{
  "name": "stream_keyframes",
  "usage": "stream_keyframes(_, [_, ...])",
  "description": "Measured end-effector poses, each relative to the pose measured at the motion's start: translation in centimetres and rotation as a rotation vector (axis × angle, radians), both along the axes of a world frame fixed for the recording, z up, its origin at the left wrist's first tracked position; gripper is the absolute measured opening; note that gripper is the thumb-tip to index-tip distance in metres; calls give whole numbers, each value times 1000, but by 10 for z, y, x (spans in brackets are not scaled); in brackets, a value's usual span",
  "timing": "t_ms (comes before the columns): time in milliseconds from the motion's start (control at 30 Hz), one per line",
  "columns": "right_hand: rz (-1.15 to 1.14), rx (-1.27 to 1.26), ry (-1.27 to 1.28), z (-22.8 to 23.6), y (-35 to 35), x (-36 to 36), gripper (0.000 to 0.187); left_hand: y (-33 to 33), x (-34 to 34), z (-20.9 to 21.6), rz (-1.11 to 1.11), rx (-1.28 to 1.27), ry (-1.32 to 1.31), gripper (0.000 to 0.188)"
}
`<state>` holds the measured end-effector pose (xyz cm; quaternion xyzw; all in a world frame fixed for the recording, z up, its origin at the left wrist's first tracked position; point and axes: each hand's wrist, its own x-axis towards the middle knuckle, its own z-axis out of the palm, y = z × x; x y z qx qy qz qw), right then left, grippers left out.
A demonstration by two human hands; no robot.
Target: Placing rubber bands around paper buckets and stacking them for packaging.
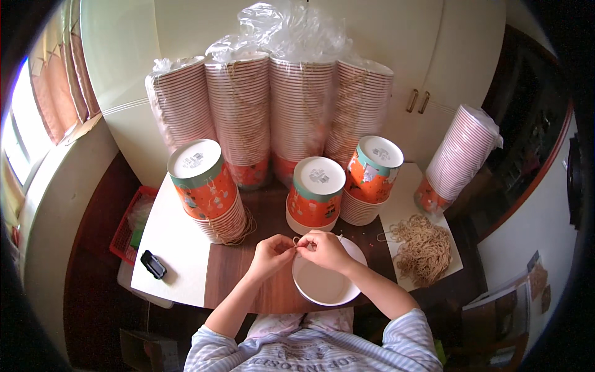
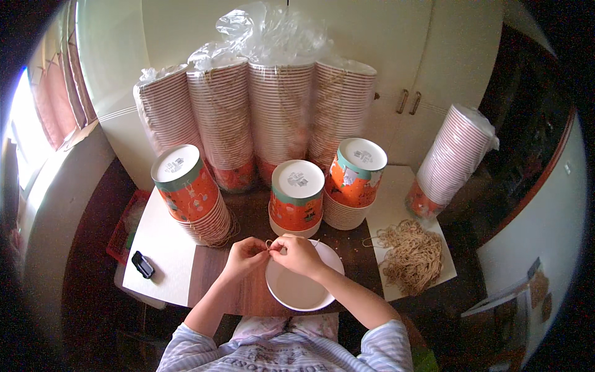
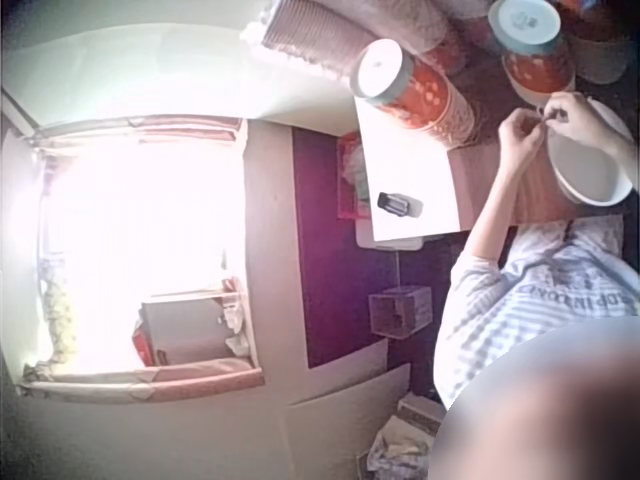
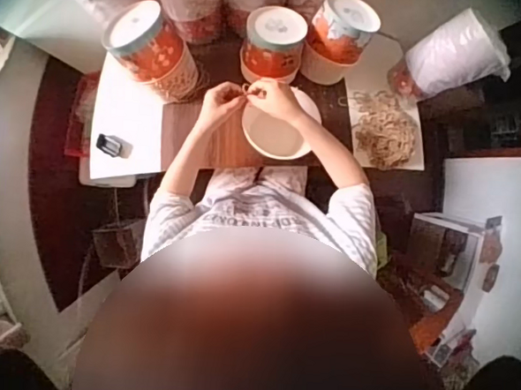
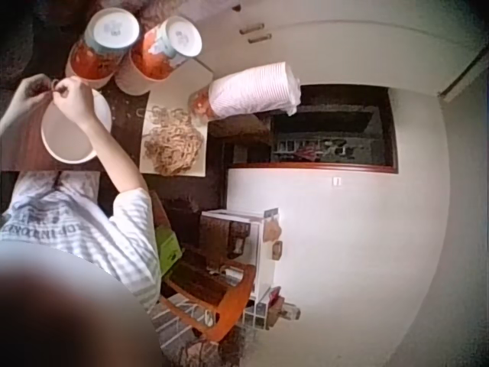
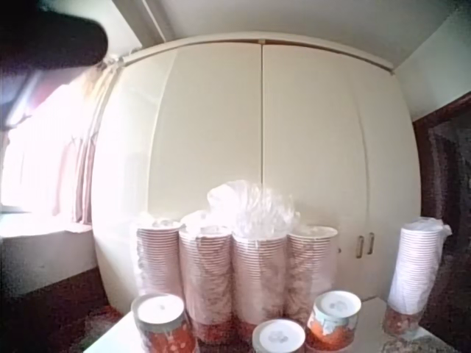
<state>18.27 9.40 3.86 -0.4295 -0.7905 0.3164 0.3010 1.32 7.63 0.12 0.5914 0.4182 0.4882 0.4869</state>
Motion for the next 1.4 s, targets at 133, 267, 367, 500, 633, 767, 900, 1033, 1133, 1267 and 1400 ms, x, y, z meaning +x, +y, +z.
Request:
stream_keyframes(133, [1, 16, -6, 0, 0, 0, 15, 0, 0, 0, 14, -42, -4, 9])
stream_keyframes(267, [5, 25, 13, -2, 0, 0, 15, 0, -2, -3, 2, -42, 7, 7])
stream_keyframes(367, [8, 36, 10, 0, -1, 0, 14, 0, -4, -6, -32, -24, -49, 8])
stream_keyframes(500, [11, 8, 9, 3, -1, 0, 14, 0, -4, -1, -56, 12, -100, 16])
stream_keyframes(633, [24, 18, 12, 2, 0, 2, 13, 1, -6, 2, -129, -28, -184, 22])
stream_keyframes(767, [57, 4, -7, 5, -2, 4, 13, 2, -7, -1, -186, -143, -380, 23])
stream_keyframes(900, [84, 4, -37, 9, -4, 7, 14, 2, -5, -1, -237, -311, -587, 23])
stream_keyframes(1033, [78, 2, -34, 12, -7, 11, 14, 2, -7, -1, -254, -428, -705, 22])
stream_keyframes(1133, [80, 7, -50, 14, -7, 13, 14, 2, -7, 1, -268, -459, -754, 21])
stream_keyframes(1267, [115, 69, -104, 13, -9, 15, 15, 2, -6, 3, -293, -482, -826, 22])
stream_keyframes(1400, [95, 54, 59, 10, -10, 9, 17, 2, -3, -2, -280, -383, -757, 23])
